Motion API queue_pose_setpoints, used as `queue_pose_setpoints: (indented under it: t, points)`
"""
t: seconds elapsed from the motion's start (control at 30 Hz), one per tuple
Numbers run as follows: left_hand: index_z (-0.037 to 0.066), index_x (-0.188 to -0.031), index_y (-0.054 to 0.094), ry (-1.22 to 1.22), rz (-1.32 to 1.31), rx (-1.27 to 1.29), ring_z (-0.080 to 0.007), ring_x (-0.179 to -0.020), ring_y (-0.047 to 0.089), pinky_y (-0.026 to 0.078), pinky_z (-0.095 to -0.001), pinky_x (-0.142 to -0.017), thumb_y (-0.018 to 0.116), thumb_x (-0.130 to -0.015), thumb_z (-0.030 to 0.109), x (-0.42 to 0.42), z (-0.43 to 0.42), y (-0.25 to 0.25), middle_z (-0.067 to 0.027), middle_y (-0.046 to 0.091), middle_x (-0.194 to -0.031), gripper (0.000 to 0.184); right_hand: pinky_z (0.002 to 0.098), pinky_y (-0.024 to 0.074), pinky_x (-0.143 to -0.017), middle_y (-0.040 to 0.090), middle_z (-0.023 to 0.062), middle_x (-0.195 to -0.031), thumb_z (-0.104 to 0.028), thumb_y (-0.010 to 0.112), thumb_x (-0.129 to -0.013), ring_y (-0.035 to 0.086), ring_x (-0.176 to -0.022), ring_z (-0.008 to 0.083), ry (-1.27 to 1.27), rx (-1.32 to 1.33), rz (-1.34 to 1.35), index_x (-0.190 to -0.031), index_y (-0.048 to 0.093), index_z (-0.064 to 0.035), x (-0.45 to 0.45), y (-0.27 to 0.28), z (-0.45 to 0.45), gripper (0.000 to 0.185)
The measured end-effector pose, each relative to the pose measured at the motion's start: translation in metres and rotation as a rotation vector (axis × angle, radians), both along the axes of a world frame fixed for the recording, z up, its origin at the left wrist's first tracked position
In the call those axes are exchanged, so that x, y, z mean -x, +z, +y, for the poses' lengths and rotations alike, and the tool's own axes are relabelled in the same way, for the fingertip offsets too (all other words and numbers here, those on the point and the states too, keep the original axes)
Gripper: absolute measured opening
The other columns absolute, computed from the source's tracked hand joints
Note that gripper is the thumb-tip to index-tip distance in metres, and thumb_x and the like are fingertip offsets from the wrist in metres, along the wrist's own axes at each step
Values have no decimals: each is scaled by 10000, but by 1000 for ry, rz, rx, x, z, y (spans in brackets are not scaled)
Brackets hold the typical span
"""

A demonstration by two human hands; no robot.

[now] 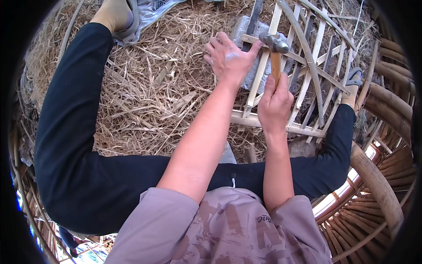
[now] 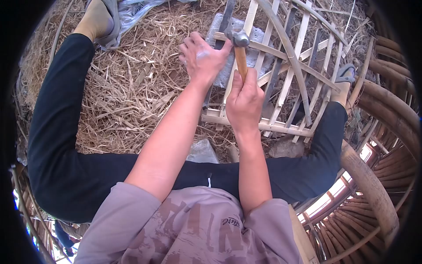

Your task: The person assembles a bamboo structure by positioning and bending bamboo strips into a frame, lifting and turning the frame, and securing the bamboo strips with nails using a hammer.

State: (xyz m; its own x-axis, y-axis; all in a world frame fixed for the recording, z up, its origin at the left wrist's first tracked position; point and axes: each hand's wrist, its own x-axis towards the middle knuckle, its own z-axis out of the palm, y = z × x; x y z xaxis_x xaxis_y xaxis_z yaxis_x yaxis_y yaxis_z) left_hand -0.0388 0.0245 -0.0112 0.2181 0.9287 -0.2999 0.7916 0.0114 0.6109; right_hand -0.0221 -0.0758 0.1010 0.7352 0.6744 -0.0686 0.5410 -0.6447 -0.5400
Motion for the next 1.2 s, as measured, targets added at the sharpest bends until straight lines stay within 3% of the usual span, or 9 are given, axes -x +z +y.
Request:
queue_pose_setpoints:
  t: [0.13,0.23,0.3,0.47,0.67,0.87,0.97,1.1,1.2]
  points:
    - [-25,-1182,471,-5,5,-2,-380,-1196,451,352,-556,-1016,713,-732,723,1,2,1,-228,520,-1197,906,534,456,-543,631,254,-714,-165,537,-1040,648,-675,476,29,-74,-50,-1027,509,-24,0,-13,-3,144]
    - [-73,-1365,443,-72,4,199,-367,-1239,436,352,-552,-1021,653,-695,848,5,9,11,-230,511,-1279,1158,550,478,-553,649,252,-744,-149,547,-1028,658,-684,468,95,75,-95,-1040,511,-27,-5,-25,0,127]
    - [-68,-1368,438,-76,-11,221,-362,-1240,435,351,-550,-1020,653,-698,842,7,11,14,-230,511,-1290,1151,560,488,-563,658,252,-760,-142,557,-1017,665,-690,463,183,224,-109,-1045,511,-29,-10,-23,2,125]
    - [-62,-1361,450,-63,29,142,-362,-1232,446,352,-542,-1019,637,-705,848,5,8,8,-231,523,-1287,1137,514,466,-555,627,249,-717,-134,555,-1020,650,-672,466,66,-135,-119,-1061,546,-14,6,-22,-5,127]
    - [-62,-1337,479,-67,42,131,-364,-1231,447,347,-542,-1022,632,-705,858,4,8,7,-232,532,-1279,1127,508,465,-552,633,248,-729,-139,547,-1027,658,-671,455,90,17,-125,-1049,542,-8,-5,-21,-10,133]
    - [-59,-1330,471,-42,44,82,-364,-1215,452,350,-544,-1013,641,-692,866,2,4,1,-222,528,-1266,1136,533,466,-547,640,247,-731,-134,550,-1021,653,-671,473,81,-64,-168,-1060,543,-30,-3,-30,-11,111]
    - [-62,-1332,454,-64,26,151,-361,-1211,451,348,-537,-1017,674,-691,832,4,8,8,-223,520,-1259,1122,539,478,-546,643,250,-735,-135,559,-1014,657,-683,476,196,211,-145,-1069,533,-25,-10,-32,-4,126]
    - [-66,-1315,448,-45,0,127,-355,-1213,451,347,-526,-1020,701,-691,791,7,5,6,-226,514,-1249,1090,569,488,-564,646,261,-728,-183,572,-1011,657,-701,483,95,-58,-149,-1035,516,-30,5,-37,-8,165]
    - [-54,-1342,456,-72,-2,231,-341,-1237,434,352,-518,-1021,695,-698,790,7,11,15,-223,502,-1292,1087,550,481,-548,639,259,-714,-176,559,-1019,664,-685,473,112,112,-121,-1065,527,-22,-2,-30,0,164]
